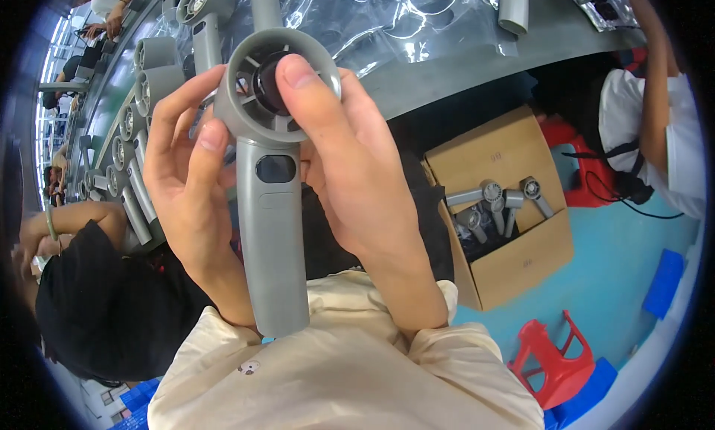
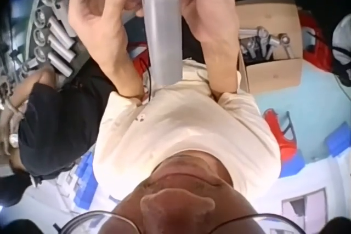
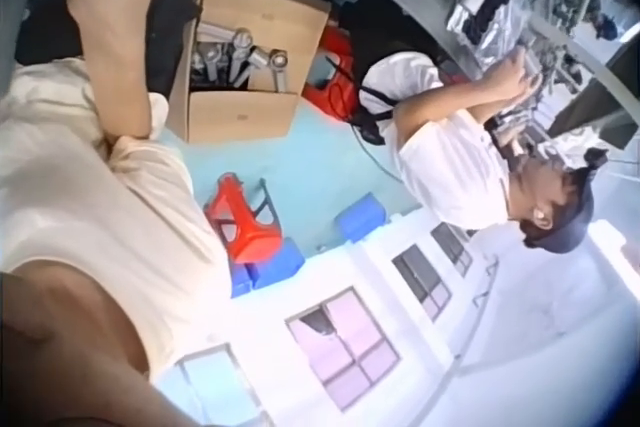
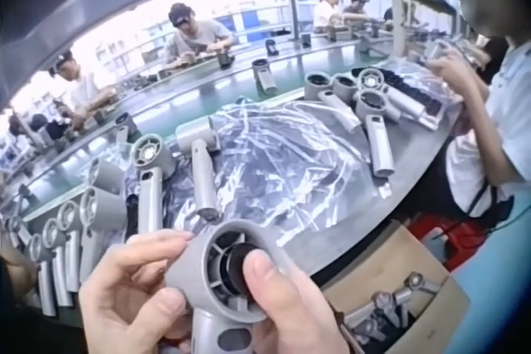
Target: The person assembles black internal components into grey handheld device plastic housings by hand, then secures them with black caps.
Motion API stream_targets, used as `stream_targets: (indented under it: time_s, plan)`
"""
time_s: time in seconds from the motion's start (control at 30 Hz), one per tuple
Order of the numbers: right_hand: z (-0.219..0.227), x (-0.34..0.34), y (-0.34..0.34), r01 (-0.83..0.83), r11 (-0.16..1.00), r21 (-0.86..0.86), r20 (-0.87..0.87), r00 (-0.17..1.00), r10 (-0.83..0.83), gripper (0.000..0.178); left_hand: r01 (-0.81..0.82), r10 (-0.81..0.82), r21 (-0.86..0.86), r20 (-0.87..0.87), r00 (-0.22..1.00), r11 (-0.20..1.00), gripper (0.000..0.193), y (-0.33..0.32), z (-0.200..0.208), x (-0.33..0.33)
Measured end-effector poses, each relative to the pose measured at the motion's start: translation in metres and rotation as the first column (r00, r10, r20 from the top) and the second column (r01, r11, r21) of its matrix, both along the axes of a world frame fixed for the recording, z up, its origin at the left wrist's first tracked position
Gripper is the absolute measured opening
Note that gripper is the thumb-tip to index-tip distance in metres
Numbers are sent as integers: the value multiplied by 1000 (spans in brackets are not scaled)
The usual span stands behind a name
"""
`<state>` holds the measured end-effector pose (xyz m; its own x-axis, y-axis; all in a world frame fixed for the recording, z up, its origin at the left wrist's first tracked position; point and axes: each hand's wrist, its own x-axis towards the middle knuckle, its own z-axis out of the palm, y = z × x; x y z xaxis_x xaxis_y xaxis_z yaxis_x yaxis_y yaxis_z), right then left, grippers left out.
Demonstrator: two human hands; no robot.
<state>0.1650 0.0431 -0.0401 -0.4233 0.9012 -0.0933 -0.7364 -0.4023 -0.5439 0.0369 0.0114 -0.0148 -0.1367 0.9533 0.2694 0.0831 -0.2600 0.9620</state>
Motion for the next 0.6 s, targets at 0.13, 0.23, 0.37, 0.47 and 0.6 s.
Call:
stream_targets:
  time_s: [0.13,0.23,0.37,0.47,0.6]
  plan:
    - [2,2,-1,16,1000,-14,46,999,-16,47,15,-15,3,3,1000,1000,43,0,0,-1]
    - [0,-1,-1,10,1000,-22,47,999,-9,48,3,-3,25,3,1000,1000,44,-1,-4,-3]
    - [3,2,-2,-10,1000,-17,22,1000,10,49,-19,20,54,-25,999,998,43,-1,-1,-2]
    - [3,-2,-3,116,991,73,-1,993,-116,49,-27,11,133,122,992,991,35,1,-7,-3]
    - [2,15,3,19,933,359,144,987,-75,76,-103,69,166,196,978,981,36,4,-11,3]
